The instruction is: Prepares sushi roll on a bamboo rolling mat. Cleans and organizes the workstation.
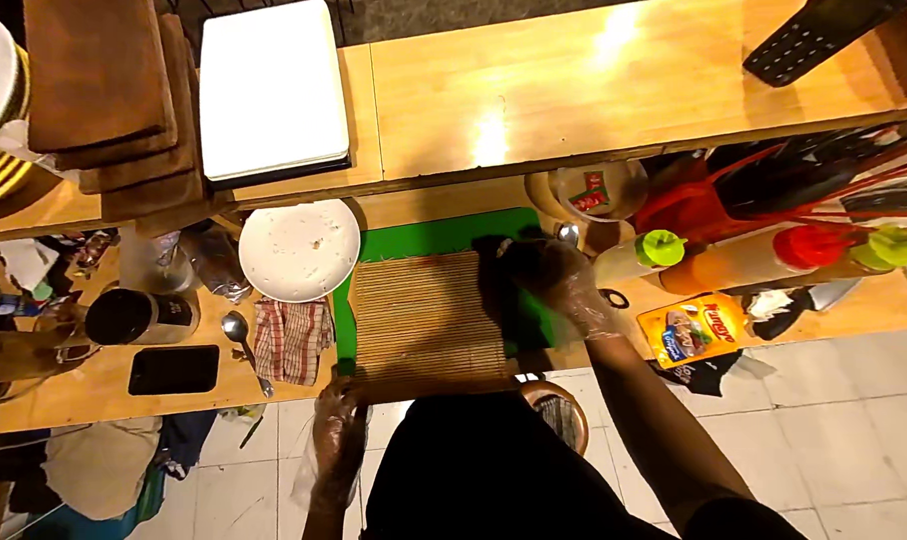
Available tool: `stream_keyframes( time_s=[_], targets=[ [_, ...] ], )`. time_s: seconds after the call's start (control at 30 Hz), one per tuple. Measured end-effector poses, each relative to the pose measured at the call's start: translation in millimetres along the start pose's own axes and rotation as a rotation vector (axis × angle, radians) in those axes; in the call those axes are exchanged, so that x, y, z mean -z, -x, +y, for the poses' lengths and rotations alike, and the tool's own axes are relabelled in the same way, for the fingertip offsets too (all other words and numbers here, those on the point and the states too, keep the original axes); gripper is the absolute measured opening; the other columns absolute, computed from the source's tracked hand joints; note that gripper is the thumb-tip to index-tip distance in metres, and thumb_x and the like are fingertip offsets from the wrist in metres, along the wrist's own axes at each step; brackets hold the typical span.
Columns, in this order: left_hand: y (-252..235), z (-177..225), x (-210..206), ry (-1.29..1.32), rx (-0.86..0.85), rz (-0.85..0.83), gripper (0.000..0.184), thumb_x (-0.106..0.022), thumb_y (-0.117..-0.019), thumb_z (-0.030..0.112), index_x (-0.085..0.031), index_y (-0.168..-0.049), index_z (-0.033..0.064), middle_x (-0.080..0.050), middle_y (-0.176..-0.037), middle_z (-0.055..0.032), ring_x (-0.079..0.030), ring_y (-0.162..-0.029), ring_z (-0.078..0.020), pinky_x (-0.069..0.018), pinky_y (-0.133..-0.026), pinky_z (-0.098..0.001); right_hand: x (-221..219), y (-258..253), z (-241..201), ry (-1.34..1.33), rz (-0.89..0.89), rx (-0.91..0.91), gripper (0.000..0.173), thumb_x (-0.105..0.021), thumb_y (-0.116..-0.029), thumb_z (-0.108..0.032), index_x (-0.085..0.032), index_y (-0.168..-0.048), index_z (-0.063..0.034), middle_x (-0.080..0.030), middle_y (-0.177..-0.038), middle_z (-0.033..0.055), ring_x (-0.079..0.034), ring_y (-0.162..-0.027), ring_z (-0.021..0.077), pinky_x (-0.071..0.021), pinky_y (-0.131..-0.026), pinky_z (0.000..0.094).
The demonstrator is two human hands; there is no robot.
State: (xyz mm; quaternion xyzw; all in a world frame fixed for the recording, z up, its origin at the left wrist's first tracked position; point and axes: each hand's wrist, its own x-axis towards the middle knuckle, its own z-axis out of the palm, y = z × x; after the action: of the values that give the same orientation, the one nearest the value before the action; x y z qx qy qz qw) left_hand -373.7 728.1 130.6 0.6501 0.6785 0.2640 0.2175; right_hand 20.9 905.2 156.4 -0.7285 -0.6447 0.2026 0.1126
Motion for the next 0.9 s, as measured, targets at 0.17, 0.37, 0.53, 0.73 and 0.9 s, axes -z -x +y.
stream_keyframes(
  time_s=[0.17,0.37,0.53,0.73,0.9],
  targets=[
    [12,22,-24,0.74,0.598,0.199,0.049,-0.075,-0.0847,-0.004,-0.049,-0.126,-0.0071,-0.065,-0.105,-0.012,-0.068,-0.081,-0.013,-0.0612,-0.07,-0.0293,-9,2,-7,-0.001,-0.003,-0.066,0.052,-0.084,-0.0825,-0.037,-0.068,-0.128,-0.017,-0.07,-0.115,0.0184,-0.067,-0.105,0.0424,-0.0526,-0.084,0.0702],
    [9,26,-33,0.952,0.937,0.133,0.029,-0.064,-0.101,0.013,-0.054,-0.121,-0.006,-0.071,-0.091,-0.0119,-0.071,-0.075,-0.0168,-0.0616,-0.068,-0.0319,-6,4,-2,0.034,0.016,-0.038,0.061,-0.085,-0.0808,-0.042,-0.065,-0.134,-0.0209,-0.069,-0.119,0.0191,-0.067,-0.105,0.0452,-0.0512,-0.081,0.073],
    [1,29,-40,1.045,0.946,0.033,0.018,-0.056,-0.1048,0.013,-0.063,-0.107,-0.0036,-0.07,-0.081,-0.0109,-0.068,-0.068,-0.017,-0.0587,-0.061,-0.0307,12,42,-6,-0.016,0.209,-0.049,0.061,-0.078,-0.0874,-0.045,-0.063,-0.138,-0.0151,-0.061,-0.138,0.0192,-0.059,-0.124,0.0431,-0.0466,-0.098,0.0689],
    [13,32,-40,1.264,0.779,0.068,0.021,-0.044,-0.1018,0.002,-0.056,-0.117,-0.0042,-0.071,-0.094,-0.0117,-0.072,-0.086,-0.0198,-0.062,-0.082,-0.0382,3,123,-35,-0.153,-0.091,-0.203,0.046,-0.065,-0.0974,-0.042,-0.069,-0.121,-0.003,-0.072,-0.111,0.0178,-0.069,-0.105,0.0353,-0.0528,-0.094,0.06],
    [26,26,-31,1.328,0.654,-0.149,0.033,-0.049,-0.0948,-0.002,-0.052,-0.128,-0.0035,-0.072,-0.105,-0.0164,-0.073,-0.095,-0.0257,-0.0612,-0.088,-0.044,-33,150,-30,-0.516,-0.329,-0.41,0.041,-0.069,-0.0959,-0.034,-0.065,-0.123,-0.0038,-0.073,-0.097,0.0101,-0.071,-0.084,0.0211,-0.0608,-0.078,0.0443]
  ],
)
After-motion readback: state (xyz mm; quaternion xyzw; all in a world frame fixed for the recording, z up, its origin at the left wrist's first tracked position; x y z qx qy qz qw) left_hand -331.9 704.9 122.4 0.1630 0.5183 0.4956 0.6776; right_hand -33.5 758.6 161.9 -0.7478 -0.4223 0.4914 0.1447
